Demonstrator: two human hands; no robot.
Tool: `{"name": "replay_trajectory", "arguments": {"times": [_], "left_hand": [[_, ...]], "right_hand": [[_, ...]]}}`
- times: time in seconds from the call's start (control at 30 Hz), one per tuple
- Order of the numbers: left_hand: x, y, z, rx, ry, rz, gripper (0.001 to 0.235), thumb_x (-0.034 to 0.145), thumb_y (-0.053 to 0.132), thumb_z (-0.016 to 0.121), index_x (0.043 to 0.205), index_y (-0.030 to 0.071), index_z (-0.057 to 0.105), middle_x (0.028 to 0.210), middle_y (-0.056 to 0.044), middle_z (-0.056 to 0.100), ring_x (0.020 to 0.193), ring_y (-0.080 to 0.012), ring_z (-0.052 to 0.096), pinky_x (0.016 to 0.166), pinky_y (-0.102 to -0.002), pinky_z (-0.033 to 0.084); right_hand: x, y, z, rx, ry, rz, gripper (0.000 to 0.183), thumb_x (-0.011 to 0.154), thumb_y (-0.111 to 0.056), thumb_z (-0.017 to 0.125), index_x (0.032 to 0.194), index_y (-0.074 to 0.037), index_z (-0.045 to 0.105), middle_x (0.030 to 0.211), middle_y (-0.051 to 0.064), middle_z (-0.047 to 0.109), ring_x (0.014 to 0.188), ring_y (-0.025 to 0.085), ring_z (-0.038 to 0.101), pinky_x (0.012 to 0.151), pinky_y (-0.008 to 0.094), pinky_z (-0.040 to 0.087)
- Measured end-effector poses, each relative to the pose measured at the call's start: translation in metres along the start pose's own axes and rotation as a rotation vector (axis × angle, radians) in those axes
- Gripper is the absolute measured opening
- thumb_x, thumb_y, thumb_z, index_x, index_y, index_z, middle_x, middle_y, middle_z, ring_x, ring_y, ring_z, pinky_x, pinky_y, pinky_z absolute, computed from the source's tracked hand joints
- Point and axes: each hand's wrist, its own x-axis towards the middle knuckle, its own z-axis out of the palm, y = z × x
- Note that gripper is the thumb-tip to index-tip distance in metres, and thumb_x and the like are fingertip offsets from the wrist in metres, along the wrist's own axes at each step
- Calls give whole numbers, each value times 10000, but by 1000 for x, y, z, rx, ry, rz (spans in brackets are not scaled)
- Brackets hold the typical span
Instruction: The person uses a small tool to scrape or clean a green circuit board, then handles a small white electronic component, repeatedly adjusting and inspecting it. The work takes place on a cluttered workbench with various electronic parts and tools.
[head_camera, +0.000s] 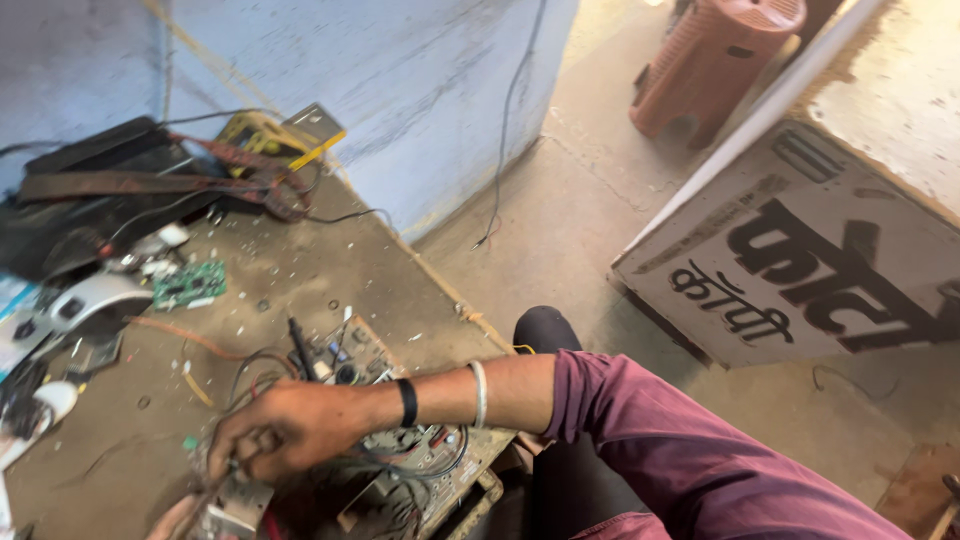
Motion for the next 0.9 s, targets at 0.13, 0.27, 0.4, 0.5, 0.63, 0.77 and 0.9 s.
{"name": "replay_trajectory", "arguments": {"times": [0.13,0.27,0.4,0.5,0.63,0.77,0.9], "left_hand": [[-8,-19,-12,-36,46,26,787,962,441,712,1473,-58,381,1055,-255,700,796,-273,701,740,-419,593],[-7,-38,-18,-78,41,101,783,977,449,707,1473,-59,379,1049,-253,704,784,-267,705,731,-415,596],[-8,-48,-15,-183,112,267,818,1023,456,694,1493,-97,317,1146,-254,673,915,-248,711,854,-379,612],[2,-36,-21,-147,-12,163,860,957,421,704,1537,-98,338,1221,-232,670,890,-285,711,700,-390,619],[3,1,-9,-146,-109,206,816,862,364,754,1456,-92,429,1185,-200,677,865,-239,713,605,-383,618],[-32,39,21,-211,86,243,745,873,278,829,1467,-38,508,1174,-121,675,879,-162,656,746,-304,567],[-44,58,29,-216,67,190,652,917,239,792,1464,48,492,1299,-68,626,1123,-167,650,921,-307,579]], "right_hand": [[4,-11,-4,146,-15,-2,370,972,-110,700,1334,-131,624,849,-31,722,735,56,653,676,262,556],[1,-18,-1,95,-43,-49,308,1012,-140,710,1302,-139,608,838,-41,713,681,55,655,627,261,539],[-1,-19,1,-88,-63,-96,403,978,-151,709,1364,-136,592,834,-38,691,668,87,630,630,286,512],[-1,-17,0,-158,-91,-105,361,1000,-120,692,1354,-144,628,732,-11,649,620,99,644,636,285,526],[2,-13,2,-59,-38,-162,267,1011,-126,687,1267,-157,621,940,-15,747,760,102,731,689,268,588],[0,-12,-6,-86,13,-86,254,996,-83,685,1245,-128,674,1091,43,764,912,162,767,807,291,629],[1,-16,-7,166,124,60,303,953,36,597,1225,-47,701,1157,81,766,1066,175,780,897,322,660]]}}
